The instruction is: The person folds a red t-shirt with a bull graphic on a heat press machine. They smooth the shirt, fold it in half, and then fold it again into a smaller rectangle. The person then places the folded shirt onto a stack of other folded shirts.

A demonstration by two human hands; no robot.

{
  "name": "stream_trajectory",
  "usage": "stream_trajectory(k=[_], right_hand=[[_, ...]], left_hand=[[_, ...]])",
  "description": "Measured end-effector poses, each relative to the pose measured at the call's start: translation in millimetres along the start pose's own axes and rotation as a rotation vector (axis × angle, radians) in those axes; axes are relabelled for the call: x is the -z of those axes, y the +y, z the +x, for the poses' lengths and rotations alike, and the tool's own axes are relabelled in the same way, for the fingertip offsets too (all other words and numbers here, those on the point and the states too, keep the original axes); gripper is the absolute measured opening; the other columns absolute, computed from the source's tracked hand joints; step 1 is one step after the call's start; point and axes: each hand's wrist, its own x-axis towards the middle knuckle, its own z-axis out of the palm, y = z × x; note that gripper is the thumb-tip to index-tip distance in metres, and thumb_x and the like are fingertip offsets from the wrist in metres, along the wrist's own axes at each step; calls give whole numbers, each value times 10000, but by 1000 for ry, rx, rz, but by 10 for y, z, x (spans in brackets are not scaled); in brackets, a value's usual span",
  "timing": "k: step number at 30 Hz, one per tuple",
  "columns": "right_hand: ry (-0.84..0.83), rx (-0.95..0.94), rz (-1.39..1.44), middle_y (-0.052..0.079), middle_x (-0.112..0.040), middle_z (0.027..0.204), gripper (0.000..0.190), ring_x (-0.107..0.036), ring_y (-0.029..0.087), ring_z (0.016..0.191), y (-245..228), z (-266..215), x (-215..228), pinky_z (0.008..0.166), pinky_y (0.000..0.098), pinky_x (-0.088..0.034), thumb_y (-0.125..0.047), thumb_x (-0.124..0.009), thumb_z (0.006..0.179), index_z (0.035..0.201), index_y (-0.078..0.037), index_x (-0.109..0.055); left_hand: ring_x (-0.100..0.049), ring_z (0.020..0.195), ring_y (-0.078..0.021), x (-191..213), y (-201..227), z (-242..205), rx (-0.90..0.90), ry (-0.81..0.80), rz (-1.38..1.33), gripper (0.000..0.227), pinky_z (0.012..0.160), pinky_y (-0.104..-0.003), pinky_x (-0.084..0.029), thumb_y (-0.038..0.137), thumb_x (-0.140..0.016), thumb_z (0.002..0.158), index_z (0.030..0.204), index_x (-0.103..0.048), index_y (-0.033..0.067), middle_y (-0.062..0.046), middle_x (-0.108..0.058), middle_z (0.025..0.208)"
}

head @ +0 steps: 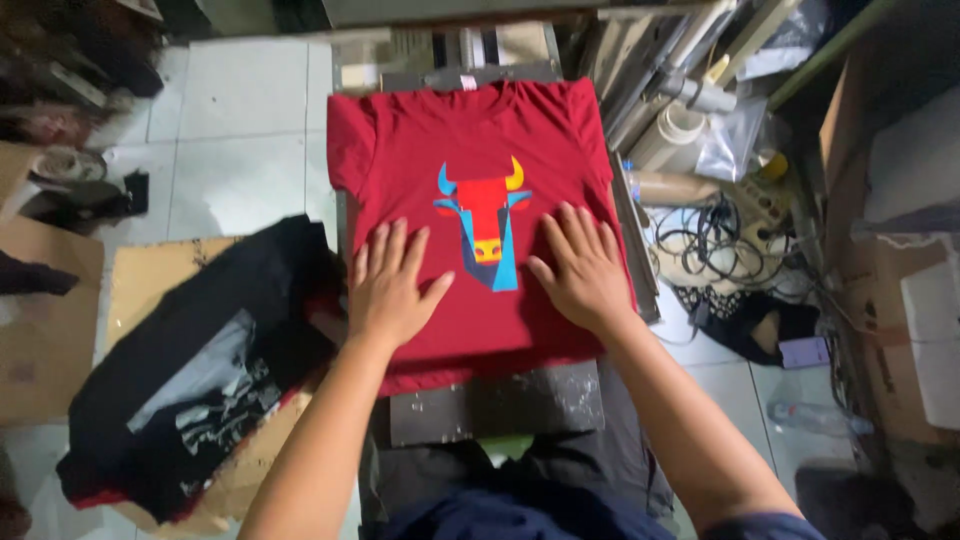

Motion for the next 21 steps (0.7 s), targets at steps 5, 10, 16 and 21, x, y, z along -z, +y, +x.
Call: stream_trajectory(k=[5,10,16,21], right_hand=[[31,-69,8,169,-358,1645,761,-296,339,1543,153,20,-90,1259,504,-190,-606,-525,976,1575,-150,-412],[165,76,39,199,-356,1636,718,-322,400,1514,-144,263,-158,1201,592,-280,-505,-595,988,1577,-136,-417],[137,-38,-80,121,-329,1674,738,-296,311,1543,178,294,-198,1241,561,-221,-631,-475,1002,1602,-210,-389],[53,-169,-66,124,-285,1696,748,-202,279,1583,274,312,-184,1253,607,-52,-614,-401,1023,1624,-174,-329]], left_hand=[[-222,1552,-426,-109,-250,7,145,10,25,916,1209,-671,-104,731,-492,925,1605,-354,132,-215,-278,1673],[-315,1484,-505,-242,69,282,-32,232,58,794,1110,-734,-222,599,-599,921,1532,-475,107,-266,-402,1588],[-298,1519,-446,-252,-150,327,-11,148,39,831,1180,-648,-237,645,-539,932,1582,-405,146,-246,-353,1628],[-220,1566,-385,-173,-199,318,104,35,21,839,1219,-649,-138,660,-450,962,1606,-339,134,-217,-260,1677]])
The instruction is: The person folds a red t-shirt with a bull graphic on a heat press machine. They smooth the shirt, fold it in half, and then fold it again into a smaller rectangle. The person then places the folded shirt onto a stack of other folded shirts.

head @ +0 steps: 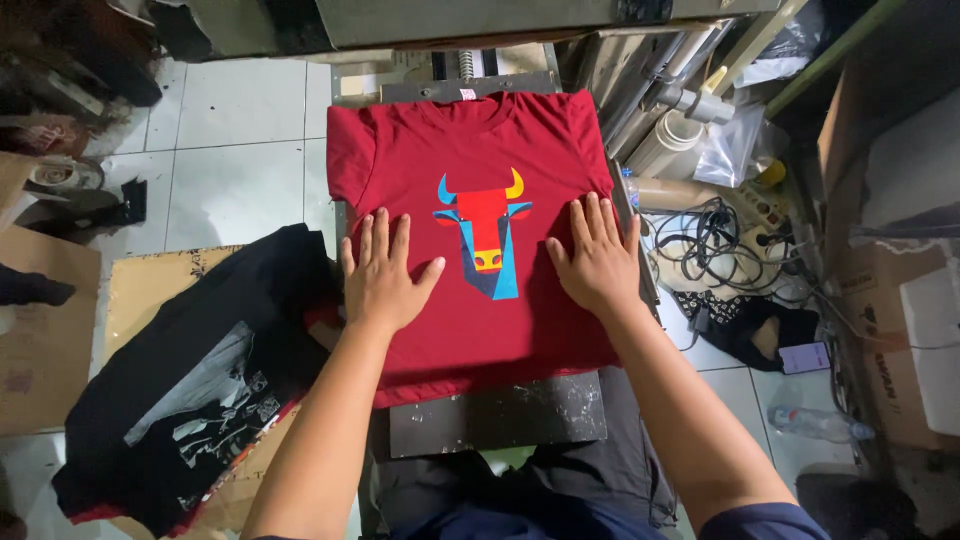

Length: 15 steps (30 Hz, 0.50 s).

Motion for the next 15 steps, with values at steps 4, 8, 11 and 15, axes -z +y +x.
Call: stream_trajectory(k=[4,8,11,15], right_hand=[[51,57,-86,127,-379,1631,718,-265,298,1542,-257,142,66,1223,567,-122,-596,-517,983,1548,-164,-420],[-23,121,60,125,-242,1703,762,-174,338,1576,-539,240,28,1252,599,-103,-618,-425,1000,1622,-193,-310],[-62,93,42,101,-194,1722,791,-124,308,1594,-437,318,10,1268,575,-85,-694,-327,1008,1641,-225,-261],[118,28,66,192,-324,1663,753,-284,371,1542,-185,421,-87,1237,556,-236,-578,-450,1031,1595,-84,-374]], left_hand=[[-233,1553,-406,-125,119,209,62,6,-6,837,1188,-715,-67,642,-499,931,1582,-364,134,-233,-284,1657],[-187,1561,-426,-58,197,320,-25,20,-54,803,1184,-705,-92,633,-481,966,1594,-357,148,-225,-238,1677],[-140,1580,-408,-10,188,362,-19,-15,-20,863,1203,-684,-85,688,-449,946,1622,-310,171,-216,-212,1695],[-137,1582,-391,-5,205,337,6,-17,8,886,1212,-670,-92,719,-431,931,1627,-298,187,-203,-217,1696]])
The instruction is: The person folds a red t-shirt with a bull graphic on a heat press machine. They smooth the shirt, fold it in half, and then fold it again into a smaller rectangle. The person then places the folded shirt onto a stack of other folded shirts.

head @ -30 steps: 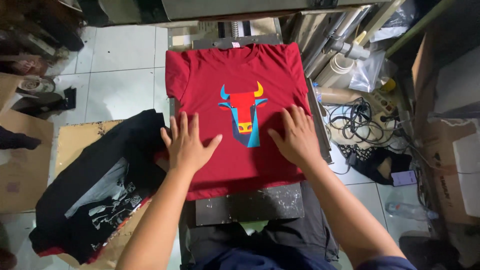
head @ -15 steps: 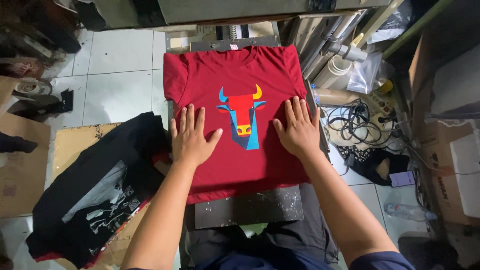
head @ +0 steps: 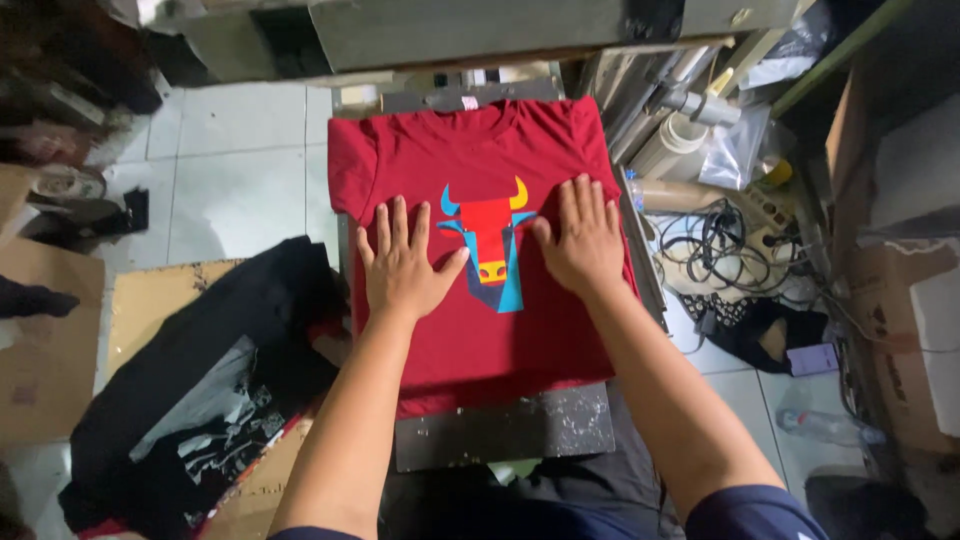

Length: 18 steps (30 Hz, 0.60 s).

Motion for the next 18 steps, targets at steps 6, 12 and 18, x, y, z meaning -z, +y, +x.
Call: stream_trajectory(k=[6,12,18], right_hand=[[-102,172,59,97,-217,1718,761,-160,354,1581,-387,115,-116,1248,604,-95,-649,-379,1031,1646,-212,-281],[-151,16,1,133,-184,1717,762,-120,316,1588,-139,283,26,1277,565,-100,-639,-308,1050,1646,-166,-254],[-207,161,-76,155,-205,1709,725,-171,371,1570,-195,-346,207,1255,596,-124,-590,-352,1047,1645,-188,-267]], left_hand=[[-89,1590,-380,44,23,14,21,-62,16,891,1217,-654,-57,731,-389,937,1641,-255,201,-192,-171,1710],[-99,1589,-387,35,15,14,19,-55,20,890,1218,-655,-58,726,-393,944,1643,-258,191,-197,-176,1709],[-75,1592,-382,-12,-18,21,8,-46,19,894,1217,-655,-47,735,-388,939,1645,-251,205,-188,-154,1715]])
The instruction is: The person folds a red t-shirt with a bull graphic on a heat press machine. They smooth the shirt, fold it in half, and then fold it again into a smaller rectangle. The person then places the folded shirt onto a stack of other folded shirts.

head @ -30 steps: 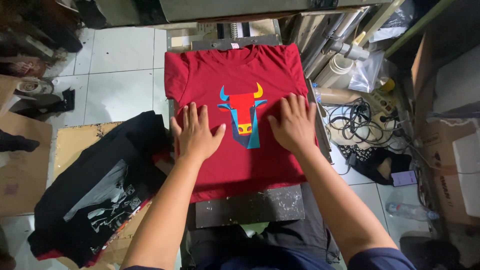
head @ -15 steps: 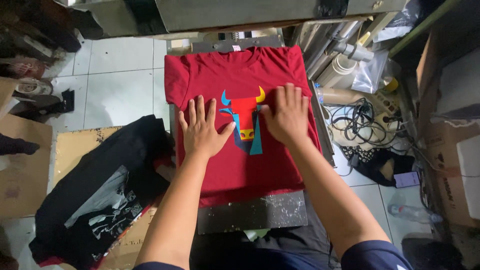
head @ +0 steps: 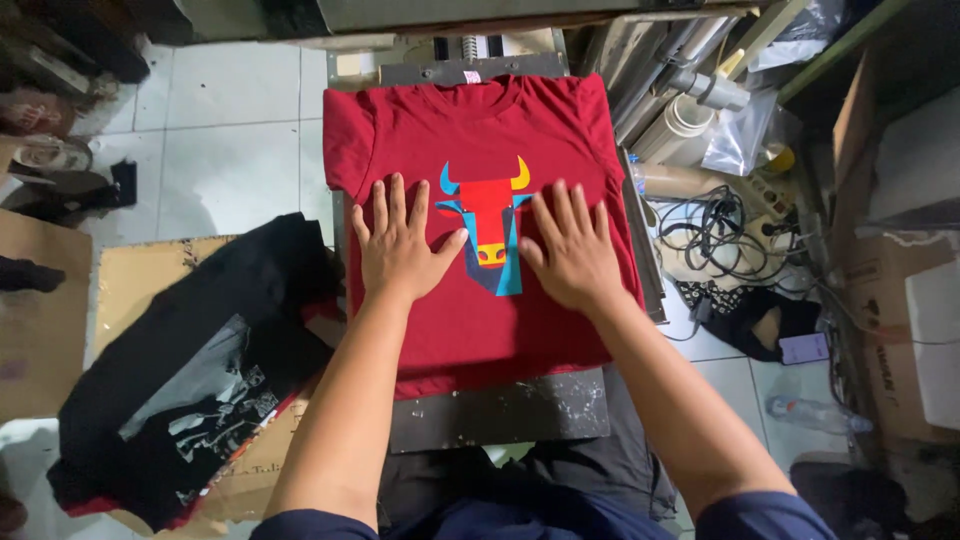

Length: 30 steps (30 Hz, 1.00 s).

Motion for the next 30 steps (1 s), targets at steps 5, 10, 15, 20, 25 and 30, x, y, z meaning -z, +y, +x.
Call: stream_trajectory(k=[5,10,15,20,25,30], right_hand=[[-89,4,-16,106,-168,1723,712,-137,318,1581,188,-561,-37,1264,555,-94,-586,-314,1051,1653,-216,-222],[-73,-61,-39,79,-196,1721,709,-167,289,1579,329,-779,-109,1269,522,-81,-598,-303,1057,1647,-209,-254],[70,9,7,181,-286,1675,747,-261,408,1529,-73,-715,23,1217,604,-183,-550,-502,1007,1618,-150,-340],[31,142,64,93,-263,1694,698,-225,343,1551,-218,-701,-145,1227,597,-146,-584,-433,1031,1628,-244,-311],[39,77,-34,101,-306,1684,672,-263,294,1551,267,-931,-93,1246,528,-128,-564,-444,1036,1609,-222,-369],[-19,23,-38,54,-283,1700,759,-227,271,1569,680,-1287,-40,1242,576,-90,-640,-514,962,1598,-249,-374]], left_hand=[[-114,1580,-419,-80,-62,-79,-64,77,-16,873,1216,-669,-67,700,-424,960,1638,-278,171,-212,-191,1702],[-180,1560,-443,-78,-108,-550,-131,54,28,805,1214,-668,-80,630,-428,989,1627,-322,150,-232,-255,1681],[-209,1519,-498,-135,122,-968,-197,31,16,810,1180,-694,-140,582,-533,965,1601,-347,116,-271,-255,1654],[-203,1543,-407,-245,177,-1077,-311,-13,13,756,1197,-659,-127,623,-440,990,1611,-331,208,-170,-237,1686],[-256,1538,-350,-251,-363,-1355,-283,118,103,751,1203,-606,-172,658,-445,992,1608,-348,239,-132,-283,1678],[-260,1544,-325,-275,-772,-1579,-291,101,63,818,1208,-608,-169,686,-562,918,1582,-398,238,-103,-286,1688]])
